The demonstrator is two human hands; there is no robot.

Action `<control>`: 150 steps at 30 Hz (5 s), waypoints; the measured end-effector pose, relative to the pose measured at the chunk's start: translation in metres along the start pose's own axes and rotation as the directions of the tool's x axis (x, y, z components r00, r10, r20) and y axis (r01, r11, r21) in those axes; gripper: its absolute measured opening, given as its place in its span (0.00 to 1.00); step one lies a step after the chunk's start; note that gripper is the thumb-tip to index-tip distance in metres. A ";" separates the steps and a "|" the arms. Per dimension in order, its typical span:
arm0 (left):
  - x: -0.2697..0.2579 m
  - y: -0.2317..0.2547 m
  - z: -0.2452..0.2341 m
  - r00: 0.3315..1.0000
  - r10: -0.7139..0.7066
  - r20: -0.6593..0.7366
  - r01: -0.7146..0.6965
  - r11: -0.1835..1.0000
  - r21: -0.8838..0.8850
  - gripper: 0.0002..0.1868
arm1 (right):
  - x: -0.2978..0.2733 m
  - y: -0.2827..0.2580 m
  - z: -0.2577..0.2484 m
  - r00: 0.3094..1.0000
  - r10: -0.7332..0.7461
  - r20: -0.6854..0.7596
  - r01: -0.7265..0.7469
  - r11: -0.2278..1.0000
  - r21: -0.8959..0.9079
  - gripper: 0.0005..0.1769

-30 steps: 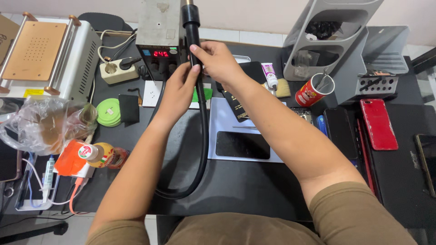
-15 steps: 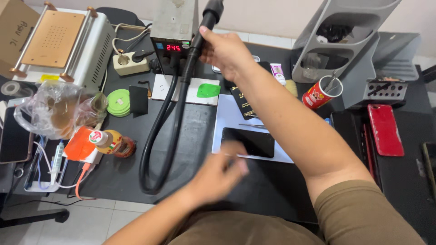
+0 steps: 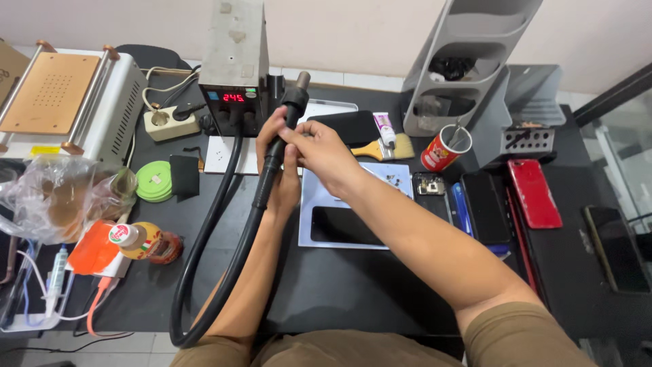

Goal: The person disassembles a smartphone, removes the motherboard, and uses a heat gun on the screen assembly. They handle the battery, motherboard, and screen while using tweezers and a screwdriver.

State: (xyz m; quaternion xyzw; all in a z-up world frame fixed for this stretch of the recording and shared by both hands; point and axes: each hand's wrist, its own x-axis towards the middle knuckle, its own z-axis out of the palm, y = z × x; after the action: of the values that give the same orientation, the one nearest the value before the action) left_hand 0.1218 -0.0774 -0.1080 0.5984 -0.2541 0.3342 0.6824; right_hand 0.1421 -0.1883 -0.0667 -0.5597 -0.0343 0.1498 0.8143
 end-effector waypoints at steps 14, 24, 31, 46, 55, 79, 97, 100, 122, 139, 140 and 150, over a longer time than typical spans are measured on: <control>-0.016 0.026 -0.052 0.940 -0.267 -0.212 0.139 0.869 -0.475 0.16 | -0.146 0.073 -0.166 0.820 -0.490 -0.295 0.316 0.818 -0.480 0.05; -0.031 0.069 -0.025 0.937 -0.313 0.153 0.349 0.826 -0.443 0.15 | -0.153 0.099 -0.159 0.861 -0.497 -0.110 0.362 0.749 -0.554 0.07; -0.018 0.086 -0.008 0.928 -0.313 0.201 0.366 0.864 -0.346 0.15 | -0.156 0.104 -0.162 0.819 -0.556 -0.143 0.402 0.733 -0.548 0.05; -0.022 0.052 -0.021 0.888 -0.352 0.296 0.399 0.910 -0.115 0.24 | -0.155 0.100 -0.152 0.764 -0.645 -0.016 0.453 0.554 -0.699 0.05; -0.025 0.055 -0.021 0.902 -0.388 0.192 0.429 0.856 -0.288 0.24 | -0.154 0.100 -0.152 0.767 -0.642 -0.014 0.449 0.552 -0.703 0.05; -0.021 0.047 -0.013 0.878 -0.453 0.155 0.479 0.832 -0.281 0.27 | -0.159 0.096 -0.156 0.687 -0.727 -0.007 0.482 0.463 -0.744 0.03; -0.026 0.071 -0.019 0.849 -0.467 0.248 0.513 0.841 -0.171 0.25 | -0.157 0.098 -0.158 0.709 -0.705 -0.021 0.473 0.498 -0.727 0.03; -0.016 0.054 -0.013 0.854 -0.470 0.222 0.506 0.850 -0.146 0.26 | -0.158 0.099 -0.160 0.705 -0.709 -0.030 0.475 0.504 -0.721 0.03; -0.042 0.083 -0.009 0.800 -0.525 0.291 0.580 0.801 -0.149 0.25 | -0.162 0.102 -0.170 0.657 -0.743 -0.127 0.499 0.555 -0.666 0.08; -0.058 0.072 0.089 0.743 -0.378 0.551 0.446 0.895 0.013 0.23 | -0.162 0.092 -0.186 0.515 -0.806 -0.291 0.585 0.579 -0.568 0.20; -0.059 0.070 0.093 0.744 -0.369 0.557 0.440 0.898 0.007 0.23 | -0.161 0.092 -0.186 0.515 -0.805 -0.294 0.587 0.581 -0.563 0.20; -0.047 0.044 0.110 0.802 -0.333 0.496 0.389 0.921 -0.011 0.24 | -0.159 0.093 -0.187 0.505 -0.806 -0.310 0.592 0.584 -0.555 0.24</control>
State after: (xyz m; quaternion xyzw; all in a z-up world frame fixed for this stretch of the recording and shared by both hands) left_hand 0.0636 -0.1905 -0.0976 0.6609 -0.3163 0.0226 0.6801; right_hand 0.0130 -0.3710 -0.2041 -0.6575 -0.0634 -0.3715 0.6524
